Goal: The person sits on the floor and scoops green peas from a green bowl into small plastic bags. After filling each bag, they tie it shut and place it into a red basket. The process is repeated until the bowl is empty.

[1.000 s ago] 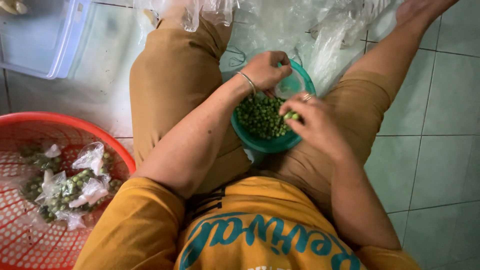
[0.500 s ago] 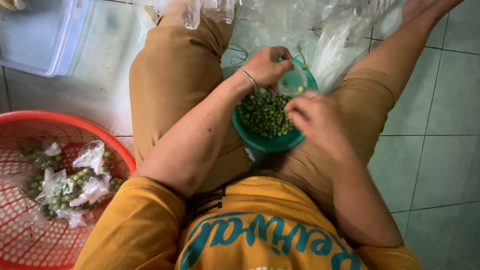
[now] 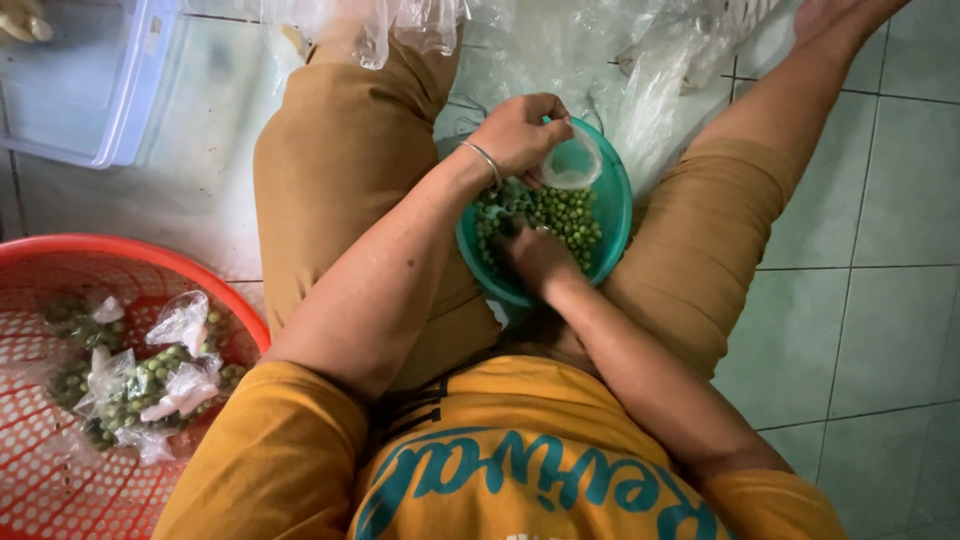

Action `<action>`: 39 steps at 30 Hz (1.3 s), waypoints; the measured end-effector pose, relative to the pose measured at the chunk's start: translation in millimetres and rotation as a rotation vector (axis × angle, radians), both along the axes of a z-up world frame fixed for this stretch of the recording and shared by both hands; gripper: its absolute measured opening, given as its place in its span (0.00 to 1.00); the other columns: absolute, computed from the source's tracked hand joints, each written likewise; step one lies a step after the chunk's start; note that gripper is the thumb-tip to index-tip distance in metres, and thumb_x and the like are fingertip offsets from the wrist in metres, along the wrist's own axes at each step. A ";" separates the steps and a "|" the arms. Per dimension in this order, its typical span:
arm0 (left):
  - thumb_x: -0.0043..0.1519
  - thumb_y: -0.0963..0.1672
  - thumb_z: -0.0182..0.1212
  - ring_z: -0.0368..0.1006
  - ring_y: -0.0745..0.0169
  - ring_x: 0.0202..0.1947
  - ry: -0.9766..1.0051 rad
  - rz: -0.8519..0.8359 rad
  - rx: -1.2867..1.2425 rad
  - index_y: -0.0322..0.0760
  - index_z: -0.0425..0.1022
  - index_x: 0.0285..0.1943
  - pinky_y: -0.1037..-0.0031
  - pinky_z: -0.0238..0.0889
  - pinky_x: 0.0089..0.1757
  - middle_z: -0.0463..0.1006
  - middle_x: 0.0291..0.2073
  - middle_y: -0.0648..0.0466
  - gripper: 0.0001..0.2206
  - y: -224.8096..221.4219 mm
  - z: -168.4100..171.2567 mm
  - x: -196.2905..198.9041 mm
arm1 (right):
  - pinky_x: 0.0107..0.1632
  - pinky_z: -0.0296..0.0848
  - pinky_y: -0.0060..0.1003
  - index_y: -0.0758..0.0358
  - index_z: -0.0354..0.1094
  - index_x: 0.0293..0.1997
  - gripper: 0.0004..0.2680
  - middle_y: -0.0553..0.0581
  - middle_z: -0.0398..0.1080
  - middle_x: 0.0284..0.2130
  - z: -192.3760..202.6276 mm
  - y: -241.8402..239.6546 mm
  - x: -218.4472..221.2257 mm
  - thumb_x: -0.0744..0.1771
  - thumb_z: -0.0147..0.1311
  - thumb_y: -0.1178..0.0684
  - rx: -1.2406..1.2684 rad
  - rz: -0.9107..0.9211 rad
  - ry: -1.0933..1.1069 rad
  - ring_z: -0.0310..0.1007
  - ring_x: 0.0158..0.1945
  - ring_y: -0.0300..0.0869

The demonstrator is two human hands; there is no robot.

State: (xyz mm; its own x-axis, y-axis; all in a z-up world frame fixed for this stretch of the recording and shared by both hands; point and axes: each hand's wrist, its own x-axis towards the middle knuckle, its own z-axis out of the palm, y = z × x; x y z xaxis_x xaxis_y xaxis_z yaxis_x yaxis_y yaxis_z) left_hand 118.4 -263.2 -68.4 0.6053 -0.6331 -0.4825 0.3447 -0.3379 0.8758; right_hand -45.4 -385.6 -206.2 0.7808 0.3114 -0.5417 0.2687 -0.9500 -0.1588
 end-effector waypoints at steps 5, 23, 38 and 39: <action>0.64 0.46 0.52 0.79 0.55 0.16 -0.010 -0.022 -0.029 0.39 0.74 0.47 0.72 0.76 0.19 0.79 0.26 0.45 0.10 -1.6 -4.7 0.2 | 0.46 0.67 0.58 0.67 0.66 0.42 0.07 0.74 0.71 0.40 74.4 -17.6 8.8 0.63 0.46 0.57 0.113 -0.559 0.214 0.72 0.44 0.67; 0.60 0.48 0.58 0.80 0.49 0.15 0.001 0.024 -0.184 0.32 0.77 0.46 0.64 0.82 0.21 0.76 0.20 0.37 0.15 -12.7 -39.6 -4.6 | 0.50 0.75 0.49 0.46 0.75 0.49 0.09 0.53 0.69 0.46 201.4 -29.7 35.7 0.67 0.58 0.56 0.261 -0.206 -0.381 0.75 0.48 0.53; 0.61 0.47 0.57 0.81 0.48 0.16 0.031 0.061 -0.185 0.29 0.74 0.51 0.65 0.83 0.24 0.75 0.18 0.36 0.17 -4.2 -26.5 -1.1 | 0.41 0.80 0.58 0.68 0.74 0.47 0.12 0.76 0.74 0.42 -40.7 -20.2 -7.0 0.67 0.40 0.64 0.041 -0.158 0.149 0.79 0.43 0.68; 0.61 0.47 0.56 0.81 0.48 0.17 0.050 0.061 -0.183 0.28 0.74 0.52 0.65 0.83 0.25 0.75 0.19 0.36 0.17 -1.9 -23.5 -3.5 | 0.44 0.80 0.61 0.67 0.75 0.47 0.12 0.79 0.73 0.48 -54.7 -32.7 -11.4 0.67 0.40 0.63 0.055 -0.231 0.222 0.77 0.47 0.70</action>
State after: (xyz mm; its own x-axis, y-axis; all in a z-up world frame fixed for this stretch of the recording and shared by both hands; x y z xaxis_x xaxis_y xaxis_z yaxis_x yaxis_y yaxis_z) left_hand 114.9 -265.1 -91.9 0.6236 -0.6758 -0.3929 0.4040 -0.1516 0.9021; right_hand -56.8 -418.2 -260.9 0.6991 0.1735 -0.6936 0.0005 -0.9702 -0.2422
